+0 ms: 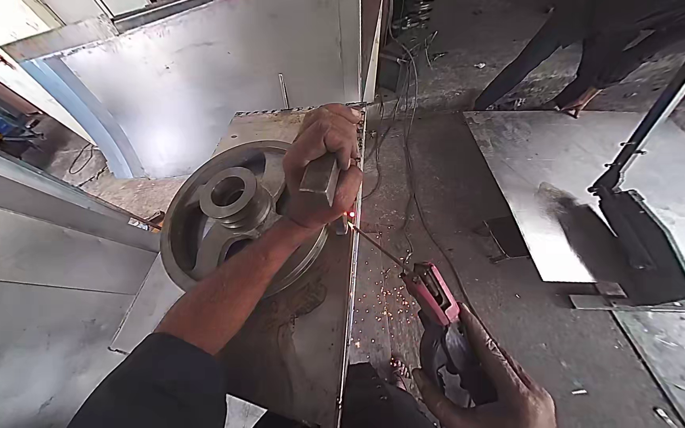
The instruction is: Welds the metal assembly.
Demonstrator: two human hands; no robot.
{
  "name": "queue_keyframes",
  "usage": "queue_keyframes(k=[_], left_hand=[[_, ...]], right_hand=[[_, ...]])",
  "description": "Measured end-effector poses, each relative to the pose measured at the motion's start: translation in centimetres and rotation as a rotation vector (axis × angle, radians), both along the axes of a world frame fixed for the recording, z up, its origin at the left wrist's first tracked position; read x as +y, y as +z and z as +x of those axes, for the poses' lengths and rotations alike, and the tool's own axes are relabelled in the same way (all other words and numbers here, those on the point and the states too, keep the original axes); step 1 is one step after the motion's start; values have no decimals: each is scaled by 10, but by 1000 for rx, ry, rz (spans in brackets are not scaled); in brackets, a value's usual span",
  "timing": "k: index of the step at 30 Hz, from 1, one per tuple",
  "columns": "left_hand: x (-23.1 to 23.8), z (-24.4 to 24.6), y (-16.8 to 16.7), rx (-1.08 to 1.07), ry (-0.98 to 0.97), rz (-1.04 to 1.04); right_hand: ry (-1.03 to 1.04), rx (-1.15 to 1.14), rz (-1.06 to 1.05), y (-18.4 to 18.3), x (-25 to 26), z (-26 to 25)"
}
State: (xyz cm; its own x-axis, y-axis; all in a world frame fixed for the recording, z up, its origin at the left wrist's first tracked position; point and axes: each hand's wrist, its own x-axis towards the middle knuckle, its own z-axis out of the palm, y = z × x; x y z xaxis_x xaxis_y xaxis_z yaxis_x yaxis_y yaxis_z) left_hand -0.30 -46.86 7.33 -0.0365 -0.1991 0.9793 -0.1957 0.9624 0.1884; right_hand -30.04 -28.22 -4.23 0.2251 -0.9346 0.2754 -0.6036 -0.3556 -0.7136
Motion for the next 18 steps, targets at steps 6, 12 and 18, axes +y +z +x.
queue_keyframes(k=[6,12,18], left_hand=[[0,-1,0,7,14,-9],[-2,2,0,-18,-15,-17],[3,-1,0,18,-31,32]], right_hand=[[22,-2,-10,0,3,0],[38,-15,27,1,5,-2],[20,1,-16,2,8,-3]])
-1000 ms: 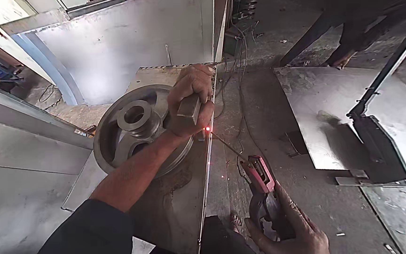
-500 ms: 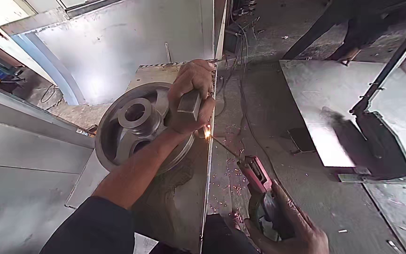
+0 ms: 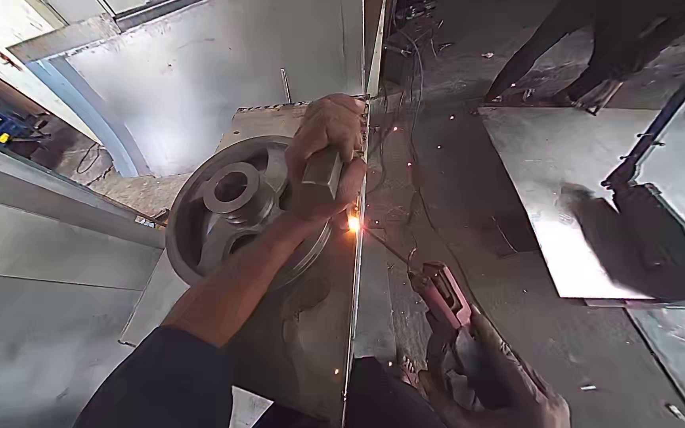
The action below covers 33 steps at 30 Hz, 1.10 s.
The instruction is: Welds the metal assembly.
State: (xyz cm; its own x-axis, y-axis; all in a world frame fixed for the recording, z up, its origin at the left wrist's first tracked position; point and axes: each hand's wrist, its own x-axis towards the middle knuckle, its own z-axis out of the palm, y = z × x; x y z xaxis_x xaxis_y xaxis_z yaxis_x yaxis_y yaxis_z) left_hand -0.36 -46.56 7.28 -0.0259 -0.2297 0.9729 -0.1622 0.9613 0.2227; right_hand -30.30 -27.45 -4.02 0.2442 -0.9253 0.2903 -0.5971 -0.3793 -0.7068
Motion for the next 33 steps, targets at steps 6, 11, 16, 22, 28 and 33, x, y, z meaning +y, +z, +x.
queue_keyframes(k=[6,11,16,22,28,33], left_hand=[[-3,-1,-1,-9,37,-21],[-3,-4,2,-29,60,-40],[26,-6,23,-7,38,2],[52,-19,2,-34,24,53],[55,-19,-1,-23,62,4],[62,-23,-1,-56,88,45]], right_hand=[[-26,-38,9,-2,2,-5],[-39,-47,28,-2,13,-17],[-16,-40,21,-3,22,-28],[-12,-41,38,-3,26,-27],[15,-35,32,-2,24,-21],[7,-6,9,1,20,-11]])
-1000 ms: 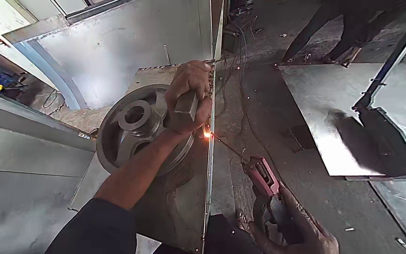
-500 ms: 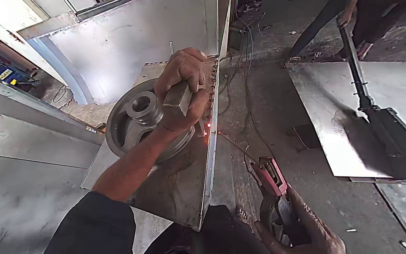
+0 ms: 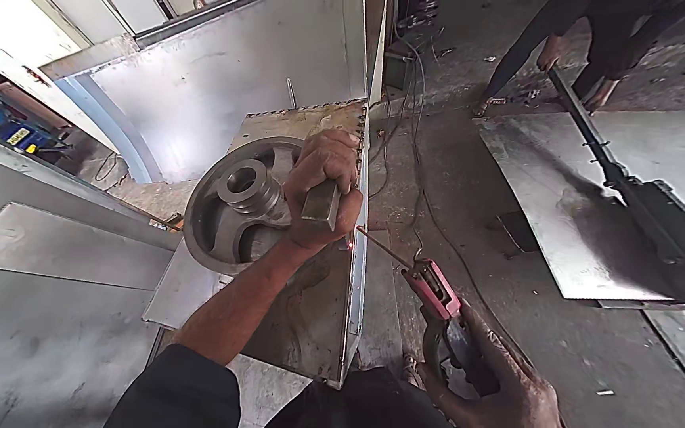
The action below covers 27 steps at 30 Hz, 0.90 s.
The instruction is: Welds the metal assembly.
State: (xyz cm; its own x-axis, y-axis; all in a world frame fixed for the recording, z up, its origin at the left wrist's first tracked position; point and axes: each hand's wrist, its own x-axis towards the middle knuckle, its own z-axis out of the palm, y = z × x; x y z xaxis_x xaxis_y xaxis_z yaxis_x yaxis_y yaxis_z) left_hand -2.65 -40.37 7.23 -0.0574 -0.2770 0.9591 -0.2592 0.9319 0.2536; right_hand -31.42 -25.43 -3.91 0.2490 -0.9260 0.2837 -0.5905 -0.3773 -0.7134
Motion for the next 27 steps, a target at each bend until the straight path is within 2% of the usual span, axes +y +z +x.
queue_keyframes(k=[13,27], left_hand=[[-3,4,1,5,-3,-48],[9,-2,6,11,-4,45]], right_hand=[[3,4,3,-2,-1,5],[17,18,21,4,3,5]])
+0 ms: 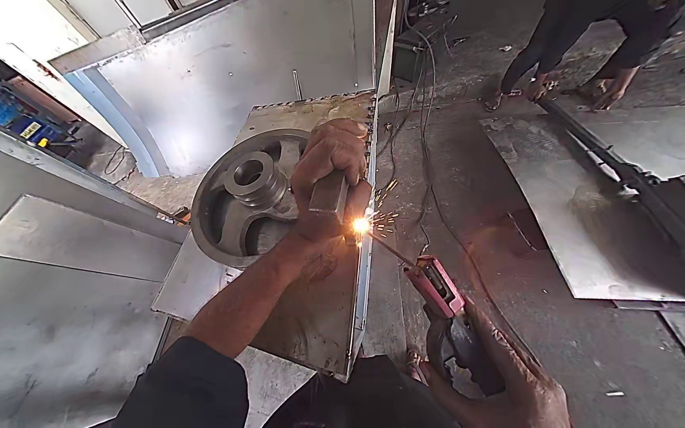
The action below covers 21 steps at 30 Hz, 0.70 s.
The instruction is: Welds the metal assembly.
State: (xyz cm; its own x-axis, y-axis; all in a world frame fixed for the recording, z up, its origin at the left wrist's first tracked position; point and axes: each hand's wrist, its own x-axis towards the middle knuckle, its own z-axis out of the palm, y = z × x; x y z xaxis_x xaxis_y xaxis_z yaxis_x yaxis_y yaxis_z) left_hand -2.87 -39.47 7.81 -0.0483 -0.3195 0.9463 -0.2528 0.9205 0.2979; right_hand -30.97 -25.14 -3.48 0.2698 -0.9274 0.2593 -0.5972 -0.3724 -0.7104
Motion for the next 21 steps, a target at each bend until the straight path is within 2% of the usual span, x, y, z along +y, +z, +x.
queue_keyframes(k=[5,15,21], left_hand=[[1,0,-3,4,1,-20],[-2,3,-4,5,22,-66],[36,-1,-3,-74,53,-27]], right_hand=[[-7,-65,-33,-5,2,-3],[-16,-38,7,-4,11,-16],[29,-52,13,-2,19,-25]])
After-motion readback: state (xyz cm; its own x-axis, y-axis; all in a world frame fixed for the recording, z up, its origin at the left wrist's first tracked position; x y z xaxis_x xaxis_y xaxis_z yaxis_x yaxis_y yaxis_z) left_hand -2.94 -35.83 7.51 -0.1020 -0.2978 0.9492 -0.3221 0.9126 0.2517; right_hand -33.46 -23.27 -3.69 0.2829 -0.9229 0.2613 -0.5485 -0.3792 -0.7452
